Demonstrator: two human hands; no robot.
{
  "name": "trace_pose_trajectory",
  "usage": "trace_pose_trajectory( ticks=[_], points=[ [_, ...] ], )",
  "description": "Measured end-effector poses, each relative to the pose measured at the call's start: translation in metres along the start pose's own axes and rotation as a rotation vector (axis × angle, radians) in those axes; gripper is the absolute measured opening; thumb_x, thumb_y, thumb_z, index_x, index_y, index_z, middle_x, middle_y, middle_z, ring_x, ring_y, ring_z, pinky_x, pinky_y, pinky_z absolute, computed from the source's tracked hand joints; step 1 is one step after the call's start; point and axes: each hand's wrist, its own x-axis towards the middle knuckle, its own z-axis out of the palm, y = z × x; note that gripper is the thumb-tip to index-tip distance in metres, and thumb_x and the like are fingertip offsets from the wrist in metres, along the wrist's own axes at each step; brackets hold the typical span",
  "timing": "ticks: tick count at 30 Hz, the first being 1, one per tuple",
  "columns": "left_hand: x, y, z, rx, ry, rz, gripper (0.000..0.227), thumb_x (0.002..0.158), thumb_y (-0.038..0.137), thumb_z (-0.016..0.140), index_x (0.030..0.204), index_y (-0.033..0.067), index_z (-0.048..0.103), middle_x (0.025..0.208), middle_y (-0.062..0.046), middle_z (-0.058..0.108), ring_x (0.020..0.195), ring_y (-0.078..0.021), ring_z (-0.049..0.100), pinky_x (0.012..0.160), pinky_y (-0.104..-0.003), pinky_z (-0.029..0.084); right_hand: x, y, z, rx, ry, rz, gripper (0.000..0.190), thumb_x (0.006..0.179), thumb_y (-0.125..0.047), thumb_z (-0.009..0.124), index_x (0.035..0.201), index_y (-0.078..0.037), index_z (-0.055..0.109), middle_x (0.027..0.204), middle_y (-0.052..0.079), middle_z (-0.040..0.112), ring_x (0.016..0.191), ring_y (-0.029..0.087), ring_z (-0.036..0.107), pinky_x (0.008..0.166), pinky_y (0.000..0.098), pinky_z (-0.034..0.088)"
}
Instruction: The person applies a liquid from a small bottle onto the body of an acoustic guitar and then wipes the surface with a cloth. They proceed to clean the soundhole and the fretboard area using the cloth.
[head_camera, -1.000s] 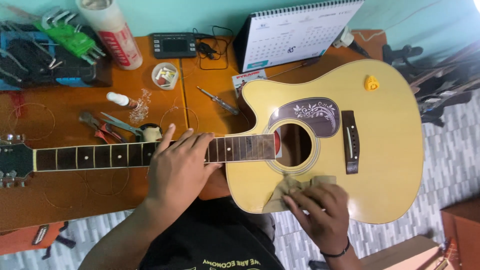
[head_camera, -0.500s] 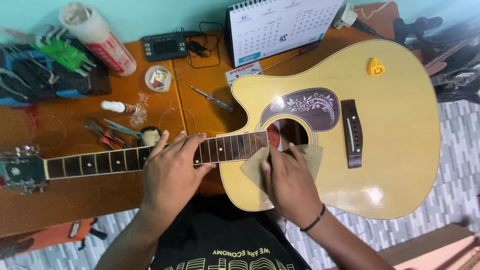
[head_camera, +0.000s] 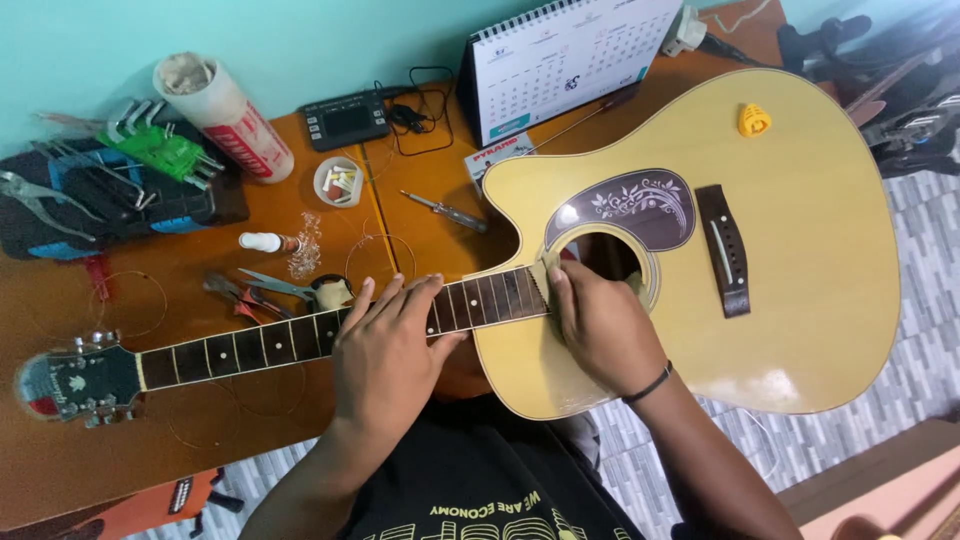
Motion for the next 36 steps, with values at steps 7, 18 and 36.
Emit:
trace_pose_trajectory(
  ticks=[7, 18, 36],
  points=[
    [0.000, -0.007, 0.001, -0.046, 0.004, -0.002, 0.066, 0.072, 0.035, 0.088, 0.130, 0.0110, 0.067, 0.120, -0.014, 0.074, 0.121, -0.0346, 0.066, 0.116, -0.053, 0.036, -0.041, 0.011, 0.015, -0.302, 0.272, -0.190, 0.031, 0.106, -0.032, 0.052, 0.086, -0.019, 0.072, 0.077, 0.012, 0.075, 0.098, 0.037, 0.074, 0.084, 0.0491, 0.060],
    [-0.005, -0.009, 0.005, -0.052, 0.006, 0.018, 0.065, 0.076, 0.034, 0.085, 0.133, 0.0094, 0.065, 0.123, -0.015, 0.073, 0.124, -0.0353, 0.065, 0.116, -0.052, 0.037, -0.005, -0.002, 0.025, -0.218, 0.258, -0.055, 0.032, 0.109, -0.035, 0.050, 0.104, -0.018, 0.077, 0.094, 0.021, 0.078, 0.126, 0.042, 0.063, 0.099, 0.0594, 0.054],
    [-0.010, -0.023, 0.022, -0.036, 0.131, 0.074, 0.069, 0.069, 0.034, 0.089, 0.130, 0.0106, 0.065, 0.118, -0.013, 0.074, 0.118, -0.0337, 0.068, 0.111, -0.048, 0.045, -0.016, -0.028, 0.018, -0.266, 0.187, -0.831, 0.046, 0.102, -0.021, 0.054, 0.146, -0.010, 0.057, 0.146, 0.016, 0.059, 0.135, 0.038, 0.055, 0.115, 0.0479, 0.039]
  ],
)
